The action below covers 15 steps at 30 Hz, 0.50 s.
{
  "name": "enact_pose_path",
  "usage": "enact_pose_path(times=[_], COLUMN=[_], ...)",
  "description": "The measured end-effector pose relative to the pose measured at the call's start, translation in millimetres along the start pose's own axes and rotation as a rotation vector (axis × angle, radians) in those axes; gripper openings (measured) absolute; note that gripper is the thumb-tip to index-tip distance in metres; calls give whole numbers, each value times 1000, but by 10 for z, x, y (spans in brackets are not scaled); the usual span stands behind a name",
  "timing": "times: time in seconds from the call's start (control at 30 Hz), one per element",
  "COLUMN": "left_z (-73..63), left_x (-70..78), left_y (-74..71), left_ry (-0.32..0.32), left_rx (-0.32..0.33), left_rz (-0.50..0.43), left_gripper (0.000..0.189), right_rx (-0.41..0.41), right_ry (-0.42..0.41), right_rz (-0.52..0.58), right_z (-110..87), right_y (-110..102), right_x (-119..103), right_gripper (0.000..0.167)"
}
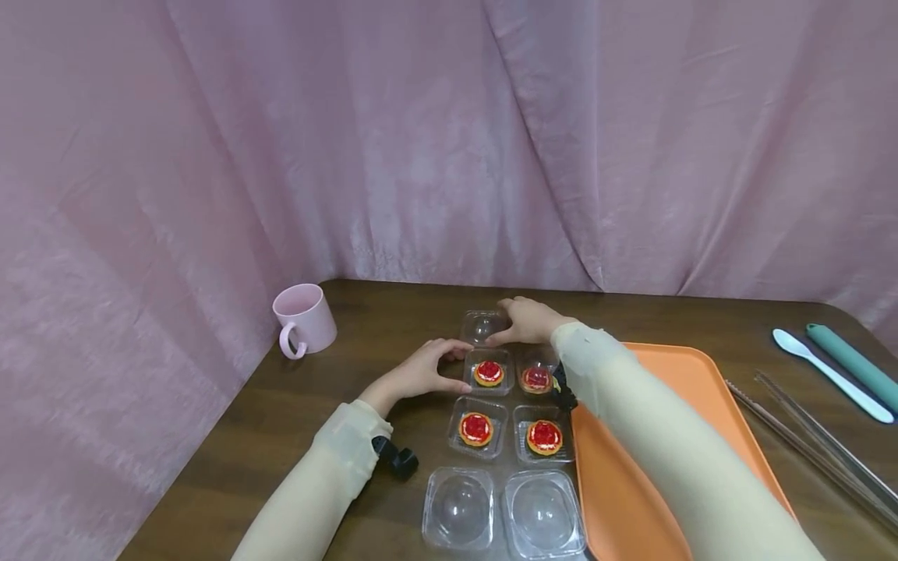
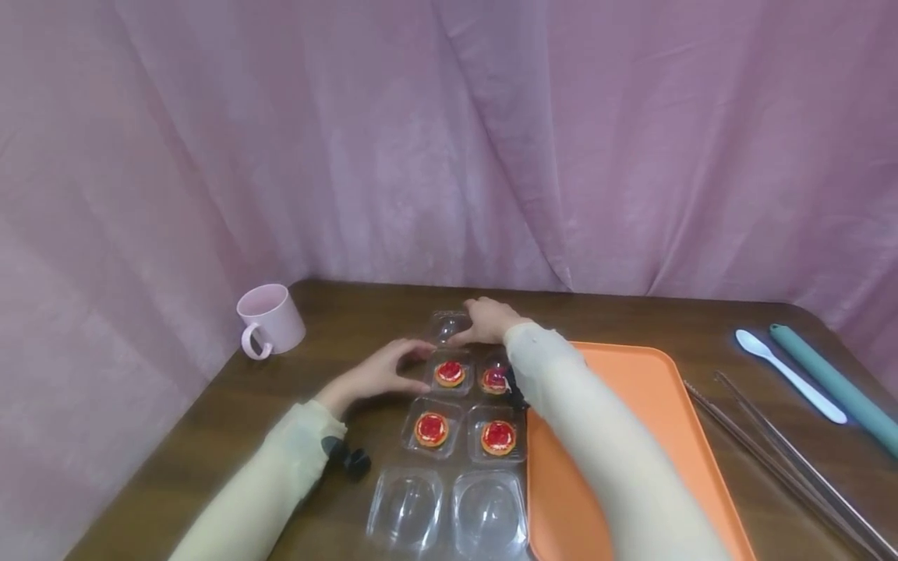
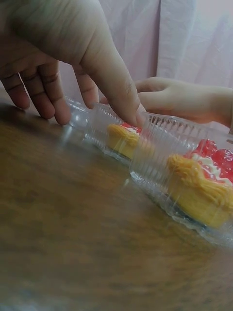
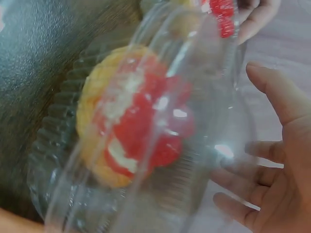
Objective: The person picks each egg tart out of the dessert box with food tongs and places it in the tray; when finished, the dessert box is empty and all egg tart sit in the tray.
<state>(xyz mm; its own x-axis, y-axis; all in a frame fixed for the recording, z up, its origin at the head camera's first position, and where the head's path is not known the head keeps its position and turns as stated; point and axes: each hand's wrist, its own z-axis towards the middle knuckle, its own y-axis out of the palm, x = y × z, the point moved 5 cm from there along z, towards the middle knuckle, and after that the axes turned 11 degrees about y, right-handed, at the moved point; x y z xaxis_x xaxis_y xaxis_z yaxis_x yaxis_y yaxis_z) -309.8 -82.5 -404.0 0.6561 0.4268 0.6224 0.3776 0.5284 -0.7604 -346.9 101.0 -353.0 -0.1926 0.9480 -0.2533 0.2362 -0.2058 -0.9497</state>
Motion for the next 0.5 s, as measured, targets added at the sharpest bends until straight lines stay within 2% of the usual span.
enact_pose_path(times=[0.23,0.37,0.5], left_z=[-81,-104,-91], left_x=[-26,27,147], left_y=[-126,-214,-254], left_ry=[-8,2,27], left_rx=[7,54,114], left_rz=[-20,52,134], left_gripper=[75,75,76], right_rx=[25,32,28], right_ry=[-38,-61,-76], right_rz=[18,33,40], right_z=[-60,-118,-201], right_y=[-86,-133,-171], right_x=[-139,-199,-234], right_gripper=[84,81,80])
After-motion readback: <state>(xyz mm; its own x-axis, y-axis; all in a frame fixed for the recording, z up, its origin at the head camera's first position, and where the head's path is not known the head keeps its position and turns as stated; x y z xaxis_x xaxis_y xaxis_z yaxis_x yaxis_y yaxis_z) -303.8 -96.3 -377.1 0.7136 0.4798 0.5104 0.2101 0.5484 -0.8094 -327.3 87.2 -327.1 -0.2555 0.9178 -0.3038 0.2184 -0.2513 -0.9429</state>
